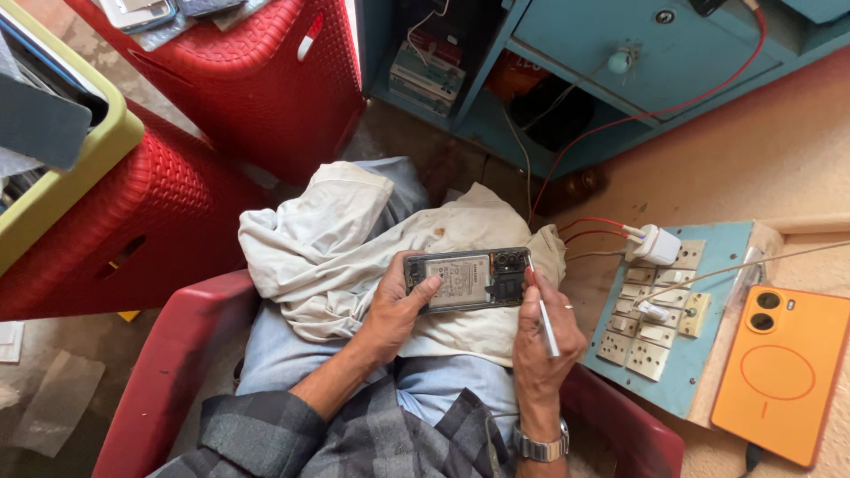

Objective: The person uses a small blue electric tool and a white pointed object to pry apart the casing and work on the internal battery of a mobile phone while sitting.

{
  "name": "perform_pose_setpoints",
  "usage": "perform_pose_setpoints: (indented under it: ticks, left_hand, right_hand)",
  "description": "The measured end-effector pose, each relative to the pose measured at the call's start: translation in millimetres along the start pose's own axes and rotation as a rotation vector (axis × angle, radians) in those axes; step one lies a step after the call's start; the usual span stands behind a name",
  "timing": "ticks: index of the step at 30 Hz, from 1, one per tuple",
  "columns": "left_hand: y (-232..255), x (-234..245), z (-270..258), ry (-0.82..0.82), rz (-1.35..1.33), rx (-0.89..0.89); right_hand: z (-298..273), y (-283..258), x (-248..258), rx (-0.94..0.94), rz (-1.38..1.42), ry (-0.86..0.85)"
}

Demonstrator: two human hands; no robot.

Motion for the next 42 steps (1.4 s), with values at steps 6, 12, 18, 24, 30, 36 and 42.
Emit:
perform_pose_setpoints:
  ticks: [6,12,18,24,30,36,42]
  left_hand:
    - [1,-1,0,0.002,-0.006,0.003]
    - [-2,-1,2,0.006,-0.067,0.003]
    - [-1,1,0,0.013,-0.048,-0.013]
    - [0,0,1,0.008,0.044,-0.057]
    - [2,-2,0,0.0,0.035,-0.051]
    - [1,-2,1,-0.011,0.042,-0.077]
    - [-2,-2,1,-0.004,0.023,-0.051]
  right_hand:
    - [-4,-2,-1,0.035,0.024,0.05]
    - [-6,-7,-4,0.146,-0.026,0.001]
    - [-8,-9,-3,0.089,-0.066,0.006]
    - [-7,-9,-3,0.156,-0.057,0.01]
    - [-6,-7,-2,0.071,-0.08,0.043]
    - [-6,-7,-4,0.044,-0.071,0.039]
    - [-5,-6,-4,0.075,-0.131,0.027]
Point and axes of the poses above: each hand's wrist, its own z-axis towards the middle knuckle, its own x-axis out of the back of the hand, y = z × x, the point moved 3 cm from there along z, towards the middle knuckle, and after that the axes turned 9 degrees about -x, right-handed, at the moved point
